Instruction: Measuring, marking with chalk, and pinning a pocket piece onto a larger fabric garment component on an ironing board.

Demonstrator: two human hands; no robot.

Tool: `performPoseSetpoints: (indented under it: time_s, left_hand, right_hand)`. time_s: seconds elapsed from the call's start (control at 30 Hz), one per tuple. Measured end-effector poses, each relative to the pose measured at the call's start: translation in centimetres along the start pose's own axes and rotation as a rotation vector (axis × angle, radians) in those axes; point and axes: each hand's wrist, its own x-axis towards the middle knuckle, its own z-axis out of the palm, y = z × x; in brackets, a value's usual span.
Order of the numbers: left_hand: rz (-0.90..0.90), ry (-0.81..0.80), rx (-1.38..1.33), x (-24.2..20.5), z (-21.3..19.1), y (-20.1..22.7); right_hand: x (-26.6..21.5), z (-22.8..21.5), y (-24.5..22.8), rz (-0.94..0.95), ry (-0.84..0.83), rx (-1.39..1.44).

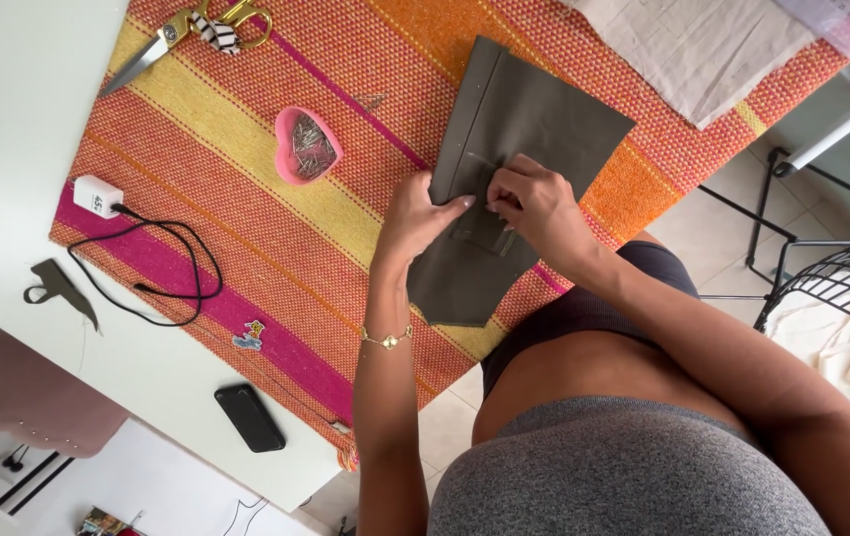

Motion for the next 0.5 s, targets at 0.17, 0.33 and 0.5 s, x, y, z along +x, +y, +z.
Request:
performPoseSetpoints:
  time_s: [0.17, 0.33, 0.5]
  left_hand:
    - [0.029, -0.002, -0.010, -1.0, 1.6, -0.3]
    - [0.056, 0.042, -0.040, -1.3, 2.7, -1.7]
    - [0.085, 0.065, -0.017, -1.6, 3.1, -0.8]
  right_hand:
    - [0.0, 0.4, 2.0, -0.018, 0.003, -0.113]
    - [-0.2, 0.6, 2.6, -0.021, 0.006, -0.116]
    - [-0.3, 1.2, 3.7, -0.009, 0.000, -0.106]
